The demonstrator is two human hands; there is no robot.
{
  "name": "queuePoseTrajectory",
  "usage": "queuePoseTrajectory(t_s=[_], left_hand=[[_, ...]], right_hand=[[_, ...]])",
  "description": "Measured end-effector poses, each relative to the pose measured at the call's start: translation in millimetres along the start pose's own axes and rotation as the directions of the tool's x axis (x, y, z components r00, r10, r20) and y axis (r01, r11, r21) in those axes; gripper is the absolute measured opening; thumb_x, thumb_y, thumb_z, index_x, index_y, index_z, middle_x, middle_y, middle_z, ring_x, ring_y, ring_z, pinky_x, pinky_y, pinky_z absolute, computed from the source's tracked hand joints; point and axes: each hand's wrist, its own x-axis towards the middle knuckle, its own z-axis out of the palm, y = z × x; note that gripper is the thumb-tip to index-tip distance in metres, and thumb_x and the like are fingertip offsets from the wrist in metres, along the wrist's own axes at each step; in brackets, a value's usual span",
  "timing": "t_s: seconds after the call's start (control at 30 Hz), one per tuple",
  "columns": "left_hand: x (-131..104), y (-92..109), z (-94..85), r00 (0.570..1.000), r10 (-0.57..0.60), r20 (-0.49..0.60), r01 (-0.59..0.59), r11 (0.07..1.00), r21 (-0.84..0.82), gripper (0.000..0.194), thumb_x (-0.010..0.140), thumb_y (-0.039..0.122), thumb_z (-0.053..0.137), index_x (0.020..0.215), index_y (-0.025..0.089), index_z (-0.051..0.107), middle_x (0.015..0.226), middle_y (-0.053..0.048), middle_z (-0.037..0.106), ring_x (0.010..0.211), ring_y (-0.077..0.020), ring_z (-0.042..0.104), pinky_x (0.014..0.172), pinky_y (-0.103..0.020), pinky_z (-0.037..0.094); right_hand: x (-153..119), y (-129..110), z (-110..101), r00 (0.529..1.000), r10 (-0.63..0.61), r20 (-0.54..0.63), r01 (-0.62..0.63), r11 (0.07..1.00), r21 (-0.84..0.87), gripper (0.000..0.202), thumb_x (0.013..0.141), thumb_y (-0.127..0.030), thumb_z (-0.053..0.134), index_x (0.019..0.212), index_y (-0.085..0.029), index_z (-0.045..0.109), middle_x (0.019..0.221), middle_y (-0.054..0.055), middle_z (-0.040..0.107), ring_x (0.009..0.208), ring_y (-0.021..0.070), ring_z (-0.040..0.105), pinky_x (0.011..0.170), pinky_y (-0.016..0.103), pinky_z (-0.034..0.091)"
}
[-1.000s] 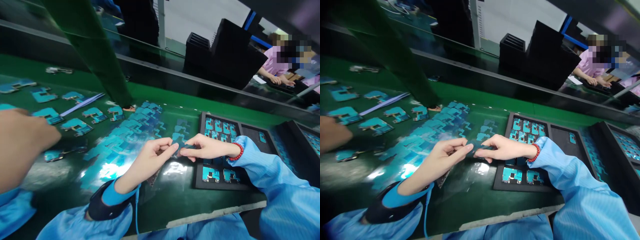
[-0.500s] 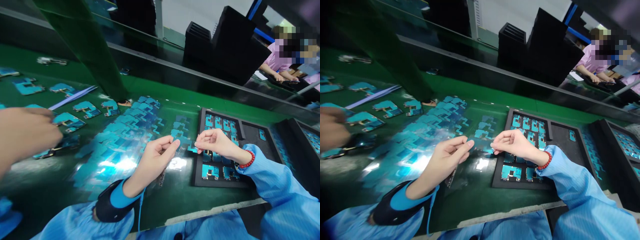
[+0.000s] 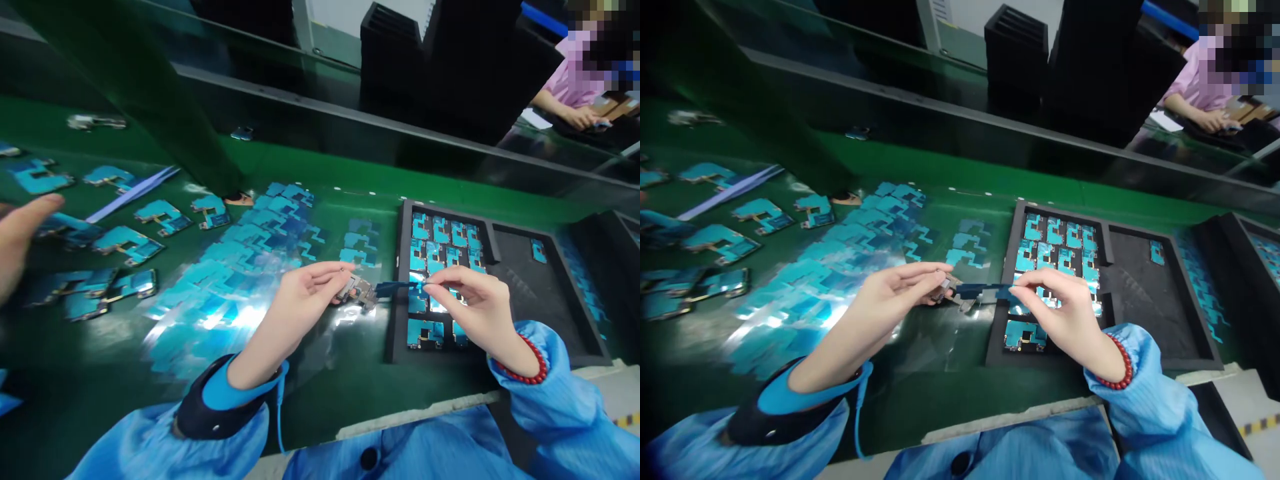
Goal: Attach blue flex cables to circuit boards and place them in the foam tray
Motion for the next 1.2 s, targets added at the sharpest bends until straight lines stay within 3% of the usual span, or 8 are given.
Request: queuePoseTrajectory(t_s=[0.07, 0.2, 0.4, 0.5, 0.7, 0.83, 1.0, 1.2], left_hand=[[-5, 1, 1.3, 0.999, 0.006, -0.039, -0.006, 1.000, 0.000, 0.034, 0.062, 0.042, 0.080, 0.085, 0.017, 0.074, 0.079, -0.006, 0.075, 0.072, -0.0181, 0.066, 0.055, -0.022, 0.053], [-13, 2, 4.9, 0.999, -0.037, -0.025, 0.034, 0.994, -0.109, 0.029, 0.065, 0.039, 0.083, 0.085, 0.020, 0.075, 0.086, -0.004, 0.077, 0.072, -0.0172, 0.070, 0.054, -0.020, 0.058], [-26, -1, 10.2, 0.996, -0.015, 0.085, 0.033, 0.974, -0.222, 0.021, 0.070, 0.033, 0.079, 0.090, 0.026, 0.078, 0.085, -0.001, 0.077, 0.069, -0.0145, 0.070, 0.059, -0.021, 0.063], [-32, -2, 10.4, 0.996, -0.010, 0.092, 0.032, 0.970, -0.242, 0.016, 0.075, 0.029, 0.073, 0.090, 0.028, 0.079, 0.096, -0.001, 0.077, 0.074, -0.0169, 0.072, 0.063, -0.025, 0.065], [-41, 5, 15.0, 0.989, -0.027, 0.145, 0.061, 0.969, -0.239, 0.029, 0.072, 0.017, 0.070, 0.098, 0.028, 0.077, 0.091, -0.003, 0.078, 0.097, -0.0259, 0.072, 0.073, -0.028, 0.064], [-46, 6, 18.9, 0.997, -0.045, 0.056, 0.058, 0.967, -0.248, 0.033, 0.069, 0.014, 0.070, 0.098, 0.029, 0.076, 0.092, -0.002, 0.078, 0.093, -0.0264, 0.073, 0.075, -0.030, 0.065], [-49, 6, 20.3, 0.998, -0.024, 0.066, 0.037, 0.976, -0.216, 0.034, 0.068, 0.016, 0.072, 0.098, 0.032, 0.076, 0.088, -0.001, 0.078, 0.093, -0.0269, 0.073, 0.074, -0.031, 0.066], [-50, 5, 22.6, 1.000, 0.006, 0.020, -0.001, 0.973, -0.232, 0.032, 0.068, 0.016, 0.073, 0.095, 0.034, 0.077, 0.083, 0.002, 0.078, 0.078, -0.0216, 0.075, 0.070, -0.031, 0.066]], right_hand=[[-1, 1, 7, 0.997, 0.066, -0.041, -0.062, 0.993, 0.104, 0.004, 0.082, -0.016, 0.069, 0.081, -0.020, 0.070, 0.076, 0.001, 0.073, 0.069, 0.0133, 0.067, 0.063, 0.025, 0.057], [0, 0, 16, 0.979, 0.201, 0.021, -0.199, 0.940, 0.277, 0.003, 0.079, -0.017, 0.072, 0.079, -0.020, 0.072, 0.075, 0.001, 0.073, 0.067, 0.0130, 0.068, 0.063, 0.024, 0.059], [4, 1, 18, 0.948, 0.318, 0.000, -0.304, 0.906, 0.294, 0.011, 0.075, -0.016, 0.077, 0.083, -0.022, 0.072, 0.075, -0.001, 0.072, 0.069, 0.0107, 0.068, 0.068, 0.022, 0.058], [4, -1, 18, 0.950, 0.312, -0.005, -0.298, 0.913, 0.277, 0.011, 0.075, -0.014, 0.076, 0.082, -0.022, 0.072, 0.074, -0.002, 0.071, 0.069, 0.0099, 0.067, 0.069, 0.022, 0.058], [3, -4, 18, 0.955, 0.296, 0.010, -0.289, 0.925, 0.247, 0.008, 0.076, -0.021, 0.077, 0.081, -0.022, 0.071, 0.077, 0.000, 0.072, 0.072, 0.0136, 0.070, 0.071, 0.027, 0.061], [2, -3, 18, 0.954, 0.299, 0.004, -0.292, 0.928, 0.230, 0.010, 0.076, -0.025, 0.079, 0.081, -0.022, 0.071, 0.076, 0.000, 0.072, 0.074, 0.0149, 0.070, 0.072, 0.028, 0.061], [3, -5, 18, 0.949, 0.315, 0.031, -0.314, 0.928, 0.199, 0.012, 0.075, -0.029, 0.079, 0.080, -0.021, 0.071, 0.076, 0.001, 0.072, 0.073, 0.0158, 0.070, 0.069, 0.029, 0.061], [3, -5, 17, 0.954, 0.296, 0.042, -0.298, 0.937, 0.183, 0.009, 0.077, -0.026, 0.078, 0.080, -0.022, 0.071, 0.078, 0.001, 0.073, 0.074, 0.0162, 0.071, 0.070, 0.029, 0.062]])
